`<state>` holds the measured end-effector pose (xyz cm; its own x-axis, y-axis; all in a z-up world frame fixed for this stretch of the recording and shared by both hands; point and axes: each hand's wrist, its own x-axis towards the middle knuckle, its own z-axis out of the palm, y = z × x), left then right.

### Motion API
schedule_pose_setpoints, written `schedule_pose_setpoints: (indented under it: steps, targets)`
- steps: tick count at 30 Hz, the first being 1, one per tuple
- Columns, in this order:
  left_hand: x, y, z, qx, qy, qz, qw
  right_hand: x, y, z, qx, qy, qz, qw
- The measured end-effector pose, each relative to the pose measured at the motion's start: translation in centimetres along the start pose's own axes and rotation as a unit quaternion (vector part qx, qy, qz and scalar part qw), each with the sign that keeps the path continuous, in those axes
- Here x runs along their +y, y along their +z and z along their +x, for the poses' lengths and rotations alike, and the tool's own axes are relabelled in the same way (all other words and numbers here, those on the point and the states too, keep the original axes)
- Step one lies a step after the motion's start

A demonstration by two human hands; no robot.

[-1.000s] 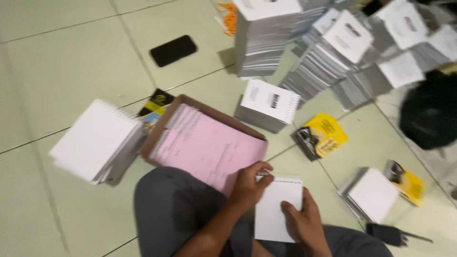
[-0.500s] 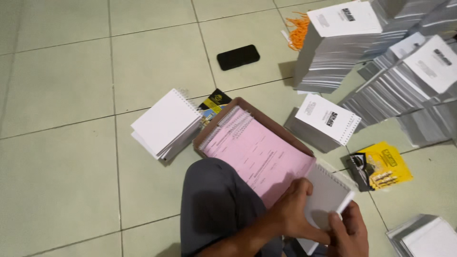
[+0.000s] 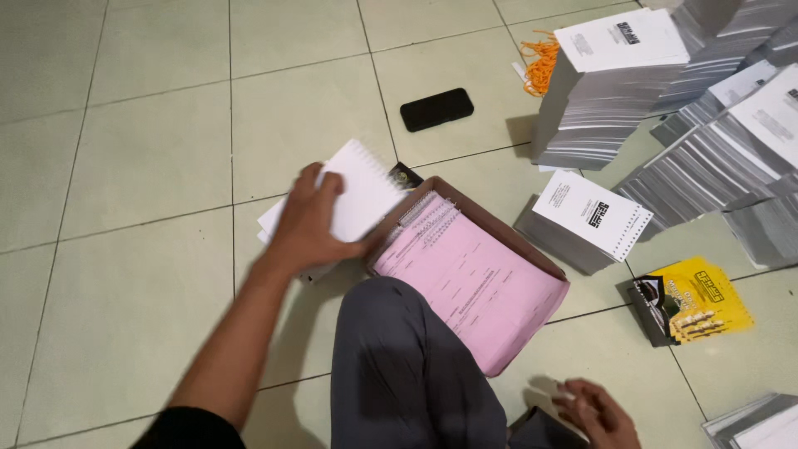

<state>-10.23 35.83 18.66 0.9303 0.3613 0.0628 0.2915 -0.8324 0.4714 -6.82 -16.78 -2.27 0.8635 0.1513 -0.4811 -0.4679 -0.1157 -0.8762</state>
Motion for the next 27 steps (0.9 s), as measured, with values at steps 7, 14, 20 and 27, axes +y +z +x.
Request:
schedule_pose_setpoints:
  steps: [7, 14, 20, 27]
  targets:
    - [-8.8, 1.2, 0.4, -0.058, -0.037, 0.067, 0.995, 12.6, -6.4, 3.5, 0.029, -0.051, 0.052, 0.997]
    - [-7.1, 0.1, 0.8, -0.101, -0.093, 0.062, 0.989, 3.5, -2.5, 1.2, 0.073, 0.194, 0.06, 0.976]
    - [-9.3, 1.7, 1.3, -0.083, -0.048, 0.096, 0.991, 2.9, -1.0, -0.2, 0.097, 0.156, 0.094, 0.979]
    - [-5.9, 0.5, 1.9, -0.156, -0.149, 0.209, 0.954, 9.2, -3.4, 1.8, 0.063, 0.079, 0.206, 0.973]
